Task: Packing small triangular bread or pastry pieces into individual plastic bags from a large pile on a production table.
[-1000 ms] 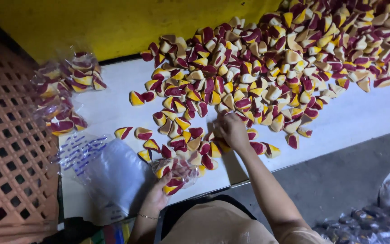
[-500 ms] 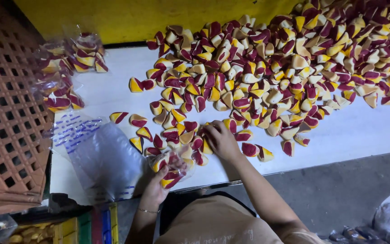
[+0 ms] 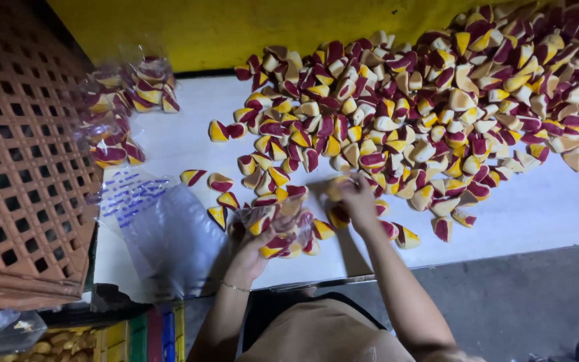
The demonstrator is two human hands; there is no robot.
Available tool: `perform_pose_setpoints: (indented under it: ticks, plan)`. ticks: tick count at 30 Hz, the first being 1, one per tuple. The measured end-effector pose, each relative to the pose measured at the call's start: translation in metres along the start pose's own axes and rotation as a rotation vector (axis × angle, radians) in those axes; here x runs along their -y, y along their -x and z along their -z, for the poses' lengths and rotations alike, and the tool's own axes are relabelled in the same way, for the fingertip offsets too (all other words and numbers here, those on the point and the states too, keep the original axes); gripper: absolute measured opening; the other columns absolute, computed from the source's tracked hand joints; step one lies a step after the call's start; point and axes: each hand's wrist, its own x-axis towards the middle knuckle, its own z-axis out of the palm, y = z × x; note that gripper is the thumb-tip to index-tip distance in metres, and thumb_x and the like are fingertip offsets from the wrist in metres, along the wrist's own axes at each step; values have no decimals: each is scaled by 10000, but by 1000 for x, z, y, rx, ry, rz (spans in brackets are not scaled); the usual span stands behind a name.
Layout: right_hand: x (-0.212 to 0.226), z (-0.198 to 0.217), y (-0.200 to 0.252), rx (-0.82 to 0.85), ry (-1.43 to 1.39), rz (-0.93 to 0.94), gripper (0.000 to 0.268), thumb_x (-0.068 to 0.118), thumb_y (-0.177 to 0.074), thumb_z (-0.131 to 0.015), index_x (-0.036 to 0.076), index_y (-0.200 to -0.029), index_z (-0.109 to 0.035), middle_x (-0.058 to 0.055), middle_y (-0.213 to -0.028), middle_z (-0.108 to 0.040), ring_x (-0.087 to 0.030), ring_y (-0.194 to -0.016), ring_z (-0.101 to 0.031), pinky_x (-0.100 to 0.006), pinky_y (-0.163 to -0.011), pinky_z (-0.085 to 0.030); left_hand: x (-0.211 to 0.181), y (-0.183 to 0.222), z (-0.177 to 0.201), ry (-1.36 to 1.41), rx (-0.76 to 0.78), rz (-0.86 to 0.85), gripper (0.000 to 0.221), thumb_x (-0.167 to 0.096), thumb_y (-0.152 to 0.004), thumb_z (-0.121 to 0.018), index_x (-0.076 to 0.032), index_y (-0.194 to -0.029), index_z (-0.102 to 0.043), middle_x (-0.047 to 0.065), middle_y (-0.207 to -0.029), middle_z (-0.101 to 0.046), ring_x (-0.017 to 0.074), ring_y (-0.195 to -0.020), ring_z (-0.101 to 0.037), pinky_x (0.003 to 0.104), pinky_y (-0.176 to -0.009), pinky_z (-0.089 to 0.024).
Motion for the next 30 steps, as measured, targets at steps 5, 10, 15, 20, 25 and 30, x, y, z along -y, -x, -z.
perform_pose_setpoints:
  ticks: [5,10,15,20,25,30]
  plan:
    - [44,14,37,346,-792,-280,429,157,-792,-822,-72,-1132,-693,-165,-875,-679,-282,-746,-696,-390,-656,-587,-22,8,-73,-299,91,-98,729,-29,-656,-966,-118,-1301,-638,106,-1202,-734,250,-1096,-707,435,-1006,-566]
    - [120,24,52,237,-246,-15,379,88,-830,-802,51,-1203,-747,-147,-988,-778,-266,-830,-731,-361,-694,-610,-31,8,-77,-354,28,-67,683,-171,-688,-967,-79,-1266,-615,97,-1113,-717,210,-1015,-699,390,-944,-585]
    - [147,-10,64,23,154,329,108,203,-910,-745,151,-993,-792,-49,-926,-787,-293,-854,-756,-381,-765,-598,-14,-12,-54,16,49,59,386,-164,-825,-859,-89,-1154,-670,73,-993,-719,189,-869,-701,372,-815,-612]
    - [159,-51,54,2,129,631,120,173,-943,-659,147,-926,-775,-68,-915,-787,-323,-845,-753,-386,-730,-606,-25,-53,2,95,90,-60,467,-67,-745,-900,-40,-1150,-669,131,-978,-724,240,-857,-714,421,-798,-635]
    - [113,-94,21,-282,-162,456,592,267,-757,-873,221,-1190,-472,17,-915,-415,-189,-897,-482,-265,-770,-492,-36,-77,75,381,262,-17,569,-347,-867,-754,-116,-1364,-597,140,-1262,-703,295,-1150,-669,515,-1052,-512]
    - [234,-186,29,76,-914,-161,472,287,-920,-735,72,-1313,-586,-35,-1122,-571,-148,-1099,-556,-304,-952,-497,-143,-55,33,209,454,-375,1127,-260,-813,-877,-334,-1629,-103,84,-1422,-587,205,-1247,-601,453,-1060,-513]
